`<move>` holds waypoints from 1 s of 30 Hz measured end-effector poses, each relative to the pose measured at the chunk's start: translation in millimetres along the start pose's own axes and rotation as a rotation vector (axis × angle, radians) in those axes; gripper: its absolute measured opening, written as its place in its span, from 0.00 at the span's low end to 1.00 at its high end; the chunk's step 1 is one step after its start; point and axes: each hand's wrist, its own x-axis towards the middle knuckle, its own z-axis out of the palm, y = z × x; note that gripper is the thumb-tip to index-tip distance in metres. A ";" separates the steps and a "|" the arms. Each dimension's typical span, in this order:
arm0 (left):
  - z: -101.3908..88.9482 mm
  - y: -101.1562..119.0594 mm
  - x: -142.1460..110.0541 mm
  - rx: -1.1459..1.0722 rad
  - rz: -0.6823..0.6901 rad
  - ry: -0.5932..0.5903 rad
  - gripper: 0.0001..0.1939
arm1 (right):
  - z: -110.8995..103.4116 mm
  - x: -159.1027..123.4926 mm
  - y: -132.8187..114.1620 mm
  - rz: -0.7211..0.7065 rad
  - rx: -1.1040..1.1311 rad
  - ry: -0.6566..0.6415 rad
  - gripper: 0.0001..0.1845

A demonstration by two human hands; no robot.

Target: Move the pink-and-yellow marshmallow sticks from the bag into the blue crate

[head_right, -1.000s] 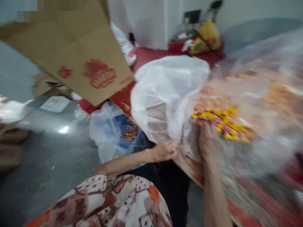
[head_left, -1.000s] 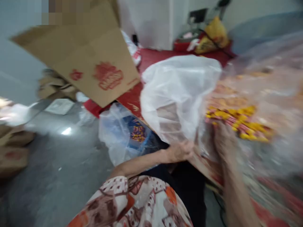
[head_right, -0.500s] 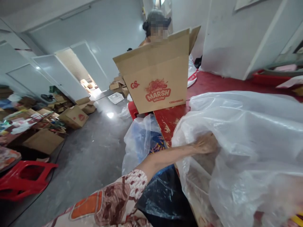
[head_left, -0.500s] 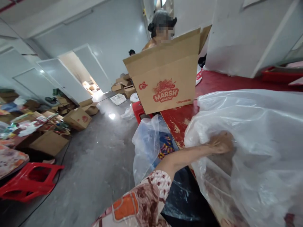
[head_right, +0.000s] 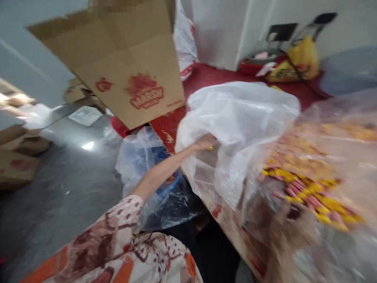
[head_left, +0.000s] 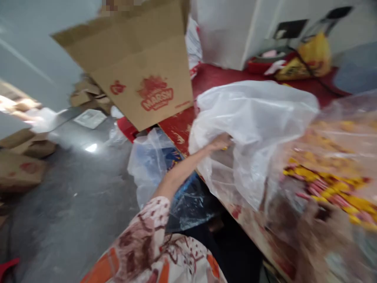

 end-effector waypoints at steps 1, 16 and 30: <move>8.5 -2.1 -1.6 -0.047 -0.018 -0.018 0.06 | -9.0 -7.5 9.4 0.012 -0.139 0.080 0.29; 34.2 34.7 -129.5 -0.642 -0.080 -0.346 0.29 | -7.1 -68.5 -72.5 0.358 0.419 -0.040 0.22; 129.3 63.0 -127.6 0.072 0.510 -0.518 0.13 | -62.8 -91.4 29.4 0.288 -0.202 0.044 0.23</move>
